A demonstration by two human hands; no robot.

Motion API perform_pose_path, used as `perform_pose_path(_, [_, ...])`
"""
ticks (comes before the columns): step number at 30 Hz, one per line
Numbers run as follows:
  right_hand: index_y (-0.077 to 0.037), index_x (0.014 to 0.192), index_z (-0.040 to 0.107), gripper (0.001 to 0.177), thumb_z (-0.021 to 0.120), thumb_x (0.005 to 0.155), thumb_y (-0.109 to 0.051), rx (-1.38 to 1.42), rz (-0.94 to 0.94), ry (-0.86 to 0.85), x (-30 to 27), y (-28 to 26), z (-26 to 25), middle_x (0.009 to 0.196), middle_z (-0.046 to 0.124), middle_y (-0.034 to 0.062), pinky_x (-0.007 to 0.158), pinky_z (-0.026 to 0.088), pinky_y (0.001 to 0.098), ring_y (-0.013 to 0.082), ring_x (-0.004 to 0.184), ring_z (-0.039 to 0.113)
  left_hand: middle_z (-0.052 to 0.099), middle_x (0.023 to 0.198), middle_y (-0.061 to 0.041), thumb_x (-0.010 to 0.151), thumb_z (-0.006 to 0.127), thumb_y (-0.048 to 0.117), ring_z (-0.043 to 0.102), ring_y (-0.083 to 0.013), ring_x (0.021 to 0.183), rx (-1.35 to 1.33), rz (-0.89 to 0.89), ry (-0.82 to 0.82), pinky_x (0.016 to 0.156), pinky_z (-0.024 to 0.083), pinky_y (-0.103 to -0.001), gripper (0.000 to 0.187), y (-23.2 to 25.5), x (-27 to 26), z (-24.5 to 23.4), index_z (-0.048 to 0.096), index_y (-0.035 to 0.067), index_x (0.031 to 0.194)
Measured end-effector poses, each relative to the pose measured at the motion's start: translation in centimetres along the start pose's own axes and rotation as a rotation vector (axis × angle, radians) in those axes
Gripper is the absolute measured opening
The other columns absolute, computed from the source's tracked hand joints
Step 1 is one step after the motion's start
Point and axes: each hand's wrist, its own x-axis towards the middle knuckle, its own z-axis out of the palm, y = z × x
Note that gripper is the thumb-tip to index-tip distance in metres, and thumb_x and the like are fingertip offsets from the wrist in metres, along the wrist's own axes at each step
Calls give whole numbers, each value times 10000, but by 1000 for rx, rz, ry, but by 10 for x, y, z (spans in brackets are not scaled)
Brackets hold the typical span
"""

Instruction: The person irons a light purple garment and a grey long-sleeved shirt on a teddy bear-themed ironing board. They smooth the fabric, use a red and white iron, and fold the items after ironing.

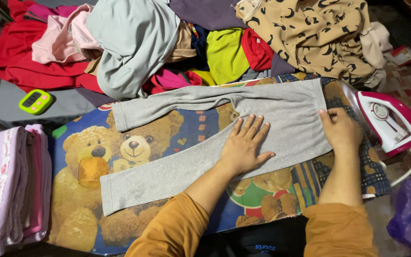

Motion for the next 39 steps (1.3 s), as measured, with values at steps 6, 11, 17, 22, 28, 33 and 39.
perform_pose_path(6, [-88,1395,592,508,571,1087,-491,-189,-28,54,-39,-31,-20,1219,678,221,794,513,590,488,977,679,350,1642,-162,908,529,675,253,-331,1558,-1,0,-11,1269,136,-524,880,0,-1,-3,399,103,1564])
perform_pose_path(11, [10,1596,364,813,497,1022,-550,-337,-463,145,-48,-51,-15,1669,324,231,1251,250,553,369,1567,227,353,1632,-178,899,541,671,253,-341,1549,-5,6,-7,1258,139,-528,887,0,0,-6,405,89,1554])
perform_pose_path(17, [15,1612,189,871,439,1017,-571,-96,-444,-82,-59,-30,14,1706,135,222,1268,103,505,338,1590,79,372,1626,-201,903,570,656,274,-352,1545,-16,19,35,1255,162,-522,881,3,-2,-9,423,75,1549])
perform_pose_path(22, [-33,1582,294,772,497,996,-492,593,-222,-275,-5,18,-19,1657,319,204,1154,344,445,363,1466,406,386,1611,-201,893,593,647,290,-357,1533,-32,19,24,1248,174,-527,883,3,-1,-15,434,65,1538])
perform_pose_path(28, [-4,1461,581,647,713,1024,-463,-169,-204,267,62,101,-70,1471,544,294,1102,410,558,479,1360,501,392,1608,-192,881,606,653,299,-348,1528,-22,28,20,1249,168,-526,896,4,2,-17,431,77,1545])
perform_pose_path(33, [-165,1376,710,555,700,1007,-579,-203,-77,45,75,117,-74,1195,711,247,921,501,539,459,1069,658,383,1611,-192,873,599,682,289,-341,1529,-7,30,4,1247,158,-524,921,5,4,-19,423,81,1548])
perform_pose_path(39, [-157,1227,779,518,744,1013,-628,-232,-94,208,57,120,-99,883,740,187,824,555,494,398,897,716,374,1610,-193,865,586,711,265,-344,1532,4,20,-30,1246,149,-524,951,7,6,-22,403,83,1556])
